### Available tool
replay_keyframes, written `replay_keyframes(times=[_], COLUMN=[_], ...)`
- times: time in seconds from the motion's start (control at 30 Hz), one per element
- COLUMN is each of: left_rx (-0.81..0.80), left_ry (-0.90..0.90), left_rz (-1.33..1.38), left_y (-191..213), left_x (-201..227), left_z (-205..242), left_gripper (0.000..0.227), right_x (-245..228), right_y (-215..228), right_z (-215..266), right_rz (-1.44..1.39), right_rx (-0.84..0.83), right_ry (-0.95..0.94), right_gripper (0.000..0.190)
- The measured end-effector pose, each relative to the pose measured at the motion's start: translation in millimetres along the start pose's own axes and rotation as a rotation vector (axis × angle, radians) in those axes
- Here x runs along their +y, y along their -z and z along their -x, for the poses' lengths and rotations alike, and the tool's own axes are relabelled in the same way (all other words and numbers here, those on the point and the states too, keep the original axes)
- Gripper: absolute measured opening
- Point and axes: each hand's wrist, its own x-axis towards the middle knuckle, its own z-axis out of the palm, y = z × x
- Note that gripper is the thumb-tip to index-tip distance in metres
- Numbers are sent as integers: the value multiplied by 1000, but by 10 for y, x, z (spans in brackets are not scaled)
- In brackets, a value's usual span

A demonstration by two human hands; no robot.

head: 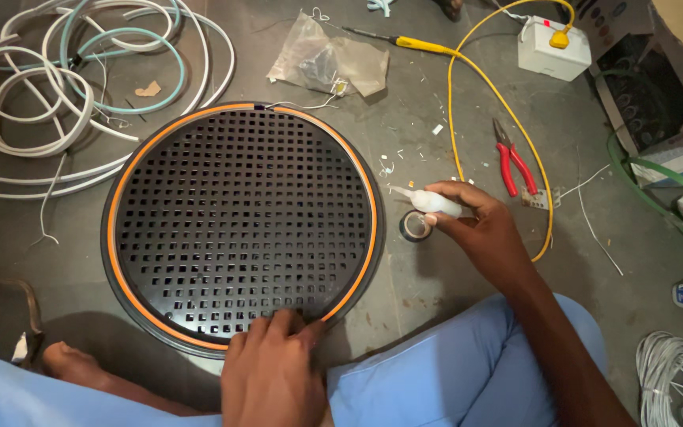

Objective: The person sits on the floor and applies glue from a tube to the edge of a black perforated circular tray. They then press a white cable along the glued edge, securing it in place. The person repeats this process, applying glue and attaching the cable around the perimeter of the tray.

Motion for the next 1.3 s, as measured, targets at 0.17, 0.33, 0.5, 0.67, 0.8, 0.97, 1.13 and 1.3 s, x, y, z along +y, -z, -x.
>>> replay_keyframes(times=[0.17, 0.33, 0.5, 0.67, 0.8, 0.97, 1.13, 1.3], left_rx=[-50, -45, 37, -93, -72, 102, 1, -25], left_ry=[56, 100, 104, 120, 58, -95, -130, -181], left_rz=[-40, -36, -43, -94, -106, 23, 64, 182], left_y=[57, 59, 33, -57, -161, -313, -282, -178], left_x=[46, 59, 41, 38, 116, 338, 344, 315], left_z=[-28, 0, 1, -11, -117, -282, -602, -964], left_gripper=[54, 56, 51, 59, 49, 54, 24, 24], right_x=[-2, 9, 34, 53, 17, 6, 63, 127], right_y=[2, -2, 7, 10, 14, 68, 89, 71], right_z=[-5, 9, -14, -1, -2, 21, -36, -25], right_rz=[0, 9, -14, -16, 104, 177, 114, -13], right_rx=[1, 4, -4, -4, 37, 104, 90, 119], right_ry=[9, -3, 24, 13, 23, -3, -15, 3], right_gripper=[38, 37, 37, 37, 38, 37, 38, 35])
